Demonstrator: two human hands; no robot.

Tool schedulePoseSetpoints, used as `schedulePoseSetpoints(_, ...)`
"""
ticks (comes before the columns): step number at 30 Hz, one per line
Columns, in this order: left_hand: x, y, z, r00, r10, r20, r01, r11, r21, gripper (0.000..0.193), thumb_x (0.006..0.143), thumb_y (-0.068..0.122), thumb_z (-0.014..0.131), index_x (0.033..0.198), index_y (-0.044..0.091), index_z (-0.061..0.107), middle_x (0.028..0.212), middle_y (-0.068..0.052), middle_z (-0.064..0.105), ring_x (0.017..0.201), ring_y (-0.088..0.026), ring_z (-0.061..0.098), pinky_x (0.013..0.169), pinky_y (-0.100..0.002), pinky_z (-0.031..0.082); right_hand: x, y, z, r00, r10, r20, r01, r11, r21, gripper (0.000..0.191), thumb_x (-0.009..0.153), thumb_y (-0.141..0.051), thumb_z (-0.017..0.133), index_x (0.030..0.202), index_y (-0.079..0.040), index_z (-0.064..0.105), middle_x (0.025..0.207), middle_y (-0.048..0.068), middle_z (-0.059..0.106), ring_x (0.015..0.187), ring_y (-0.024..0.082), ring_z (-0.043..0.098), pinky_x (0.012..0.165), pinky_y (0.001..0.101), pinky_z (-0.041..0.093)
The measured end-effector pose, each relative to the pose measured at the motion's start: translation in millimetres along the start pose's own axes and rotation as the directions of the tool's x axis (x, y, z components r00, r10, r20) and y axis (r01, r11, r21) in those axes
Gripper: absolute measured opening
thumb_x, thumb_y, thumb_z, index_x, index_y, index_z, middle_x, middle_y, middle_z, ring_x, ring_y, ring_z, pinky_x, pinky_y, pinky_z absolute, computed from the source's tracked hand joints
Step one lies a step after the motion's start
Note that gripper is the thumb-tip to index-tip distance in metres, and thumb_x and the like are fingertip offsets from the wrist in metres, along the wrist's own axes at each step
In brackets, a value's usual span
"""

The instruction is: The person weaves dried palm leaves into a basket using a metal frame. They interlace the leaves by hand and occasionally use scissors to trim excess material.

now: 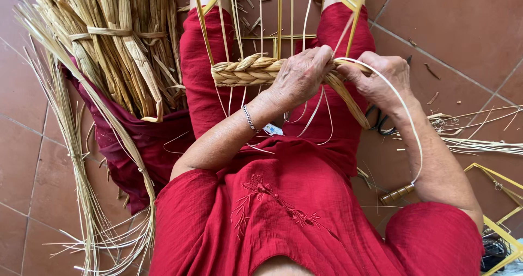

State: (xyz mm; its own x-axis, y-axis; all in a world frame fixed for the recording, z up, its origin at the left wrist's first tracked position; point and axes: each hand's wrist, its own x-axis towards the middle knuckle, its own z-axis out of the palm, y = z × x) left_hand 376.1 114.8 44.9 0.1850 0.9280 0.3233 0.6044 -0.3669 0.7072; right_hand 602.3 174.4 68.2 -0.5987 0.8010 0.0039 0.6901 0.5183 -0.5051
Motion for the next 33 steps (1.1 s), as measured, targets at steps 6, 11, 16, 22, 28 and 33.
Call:
schedulePoseSetpoints(6,-1.3,-8.6,3.6,0.995,-0.093,0.035,0.095,0.995,-0.039,0.023,0.098,0.014,0.069,0.102,0.007,0.048,0.072,-0.012,0.063,0.066,-0.033,0.068,0.058,-0.046,0.054,-5.0,-0.5,20.2,0.992,-0.090,-0.086,0.071,0.978,-0.197,0.051,0.104,-0.049,0.076,0.074,-0.009,0.066,0.063,0.008,0.062,0.054,0.023,0.061,0.052,0.0377,0.047)
schedulePoseSetpoints(11,10.9,-18.2,14.5,0.965,-0.258,0.040,0.260,0.963,-0.066,0.026,0.097,0.009,0.071,0.108,0.009,0.047,0.066,-0.010,0.065,0.060,-0.030,0.072,0.055,-0.042,0.057,-14.6,0.6,17.6,0.937,0.264,0.228,-0.323,0.904,0.280,0.047,0.108,-0.046,0.070,0.080,-0.008,0.071,0.056,0.008,0.056,0.052,0.022,0.055,0.050,0.0371,0.045)
schedulePoseSetpoints(16,16.7,-18.6,19.4,0.896,-0.431,0.109,0.434,0.901,0.000,0.076,0.096,0.004,0.067,0.153,-0.001,0.018,0.067,-0.009,0.071,0.054,-0.024,0.070,0.052,-0.035,0.061,-29.8,-11.2,-4.3,0.983,0.175,-0.059,-0.160,0.966,0.204,0.039,0.101,-0.043,0.076,0.096,-0.005,0.072,0.085,0.007,0.065,0.082,0.022,0.061,0.075,0.0390,0.052)
schedulePoseSetpoints(22,-3.9,-8.1,13.7,0.987,-0.055,-0.148,0.075,0.988,0.132,0.080,0.089,0.009,0.078,0.151,0.000,0.028,0.122,-0.026,0.059,0.078,-0.028,0.069,0.064,-0.037,0.061,-61.0,-37.8,-13.4,0.963,-0.161,-0.217,0.125,0.978,-0.170,0.042,0.085,-0.043,0.086,0.092,-0.006,0.068,0.089,0.011,0.064,0.090,0.031,0.062,0.083,0.0460,0.051)
schedulePoseSetpoints(28,0.4,7.0,4.8,0.989,0.022,0.146,-0.039,0.993,0.114,0.030,0.091,0.003,0.071,0.121,0.008,0.065,0.114,-0.010,0.068,0.092,-0.031,0.072,0.081,-0.043,0.061,-65.2,-45.9,-62.0,0.890,0.381,0.252,-0.451,0.821,0.351,0.027,0.089,-0.038,0.077,0.102,-0.015,0.072,0.067,0.000,0.062,0.062,0.018,0.059,0.061,0.0372,0.049)
schedulePoseSetpoints(33,0.6,26.6,-9.7,0.967,0.010,0.255,-0.028,0.998,0.064,0.039,0.087,0.005,0.070,0.125,0.001,0.063,0.098,-0.020,0.065,0.085,-0.038,0.069,0.072,-0.048,0.056,-37.2,-45.4,-97.6,0.934,-0.260,-0.247,0.108,0.860,-0.499,0.012,0.093,-0.024,0.088,0.097,-0.020,0.077,0.090,-0.004,0.066,0.098,0.021,0.060,0.095,0.0461,0.044)
